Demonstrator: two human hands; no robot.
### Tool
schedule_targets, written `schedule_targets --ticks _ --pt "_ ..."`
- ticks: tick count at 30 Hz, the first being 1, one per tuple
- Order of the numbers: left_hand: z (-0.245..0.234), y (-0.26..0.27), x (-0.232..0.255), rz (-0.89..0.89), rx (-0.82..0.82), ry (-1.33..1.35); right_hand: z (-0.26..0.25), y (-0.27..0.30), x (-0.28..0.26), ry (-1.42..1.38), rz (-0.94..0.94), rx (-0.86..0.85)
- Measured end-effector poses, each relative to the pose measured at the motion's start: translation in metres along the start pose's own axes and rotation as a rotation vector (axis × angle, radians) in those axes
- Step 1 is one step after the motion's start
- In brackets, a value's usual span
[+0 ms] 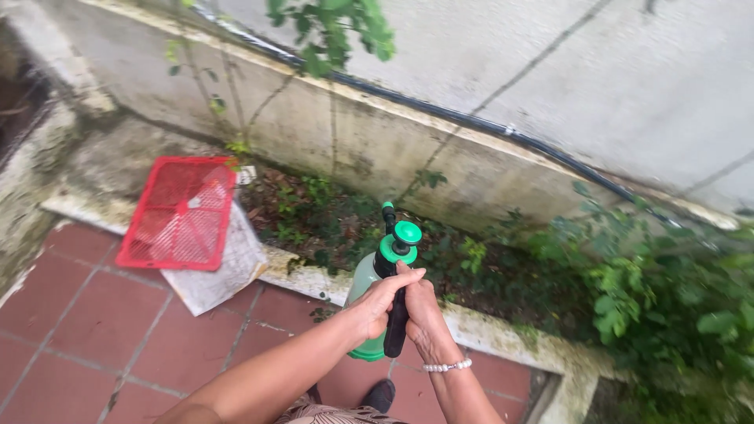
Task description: Spraying liquid on potted plants in a garden setting.
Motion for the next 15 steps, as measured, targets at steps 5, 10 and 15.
schedule_targets --ticks 5,10,15 --pt "0.059 -0.033 -0.028 -0.125 -0.107 -0.103 -0.064 0.034 -0.019 -0.089 -0.033 0.153" --pt "0.117 -0.068 -0.058 -0.228 -0.203 -0.187 -0.131 0.065 -0.034 -0.163 -0.150 0.241" --pt "0.175 -0.099 -0.088 -0.299 -0.292 -0.247 -0.189 0.096 -0.054 -0.257 -0.228 0.361"
Point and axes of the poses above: each hand's wrist, its own y-axis away from the middle knuckle, its own z-axis out of the palm, x = y × z, the point moved 2 cm from there along -y, towards the middle knuckle, and after that the axes turned 12 degrees about -x, right-handed, at the moved point
